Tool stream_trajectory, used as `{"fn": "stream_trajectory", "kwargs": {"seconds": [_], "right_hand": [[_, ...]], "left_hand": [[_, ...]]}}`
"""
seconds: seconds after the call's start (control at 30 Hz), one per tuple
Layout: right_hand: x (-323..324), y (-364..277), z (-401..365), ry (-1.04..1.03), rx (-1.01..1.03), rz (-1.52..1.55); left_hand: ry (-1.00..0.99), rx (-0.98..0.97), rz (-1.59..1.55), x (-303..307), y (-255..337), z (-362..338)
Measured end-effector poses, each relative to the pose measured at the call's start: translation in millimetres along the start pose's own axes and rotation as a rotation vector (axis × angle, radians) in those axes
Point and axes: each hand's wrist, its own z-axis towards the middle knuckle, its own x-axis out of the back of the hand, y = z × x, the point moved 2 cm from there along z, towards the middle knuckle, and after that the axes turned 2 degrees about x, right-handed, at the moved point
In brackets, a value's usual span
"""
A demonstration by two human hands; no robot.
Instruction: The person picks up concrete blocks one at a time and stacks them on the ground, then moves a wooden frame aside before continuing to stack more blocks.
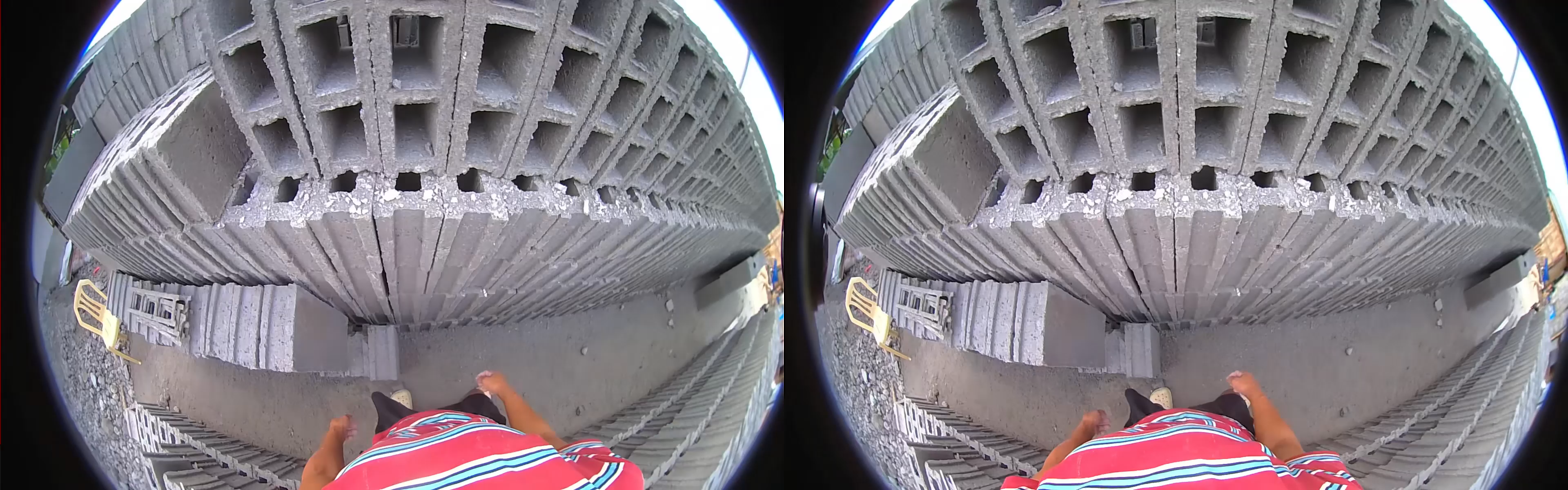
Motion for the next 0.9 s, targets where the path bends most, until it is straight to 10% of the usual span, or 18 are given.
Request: {"fn": "stream_trajectory", "kwargs": {"seconds": [0.07,0.1,0.23,0.4,0.57,0.9], "right_hand": [[37,-33,-14,0.055,0.035,-0.191],[-67,-86,6,-0.002,0.112,-0.134],[-39,-32,56,-0.059,0.151,-0.329],[-32,-24,72,-0.304,-0.267,-0.708],[-53,-45,65,-0.17,-0.161,-0.337],[-109,-147,1,-0.216,-0.113,-0.201]], "left_hand": [[-0.083,0.022,-0.039,-42,-35,6],[0.011,-0.03,-0.011,90,-3,-17],[-0.074,-0.111,-0.225,50,-12,-8],[-0.047,-0.171,-0.618,71,-4,-17],[0.232,-0.265,-0.858,114,23,-106],[0.714,-1.236,-1.136,232,206,-322]]}}
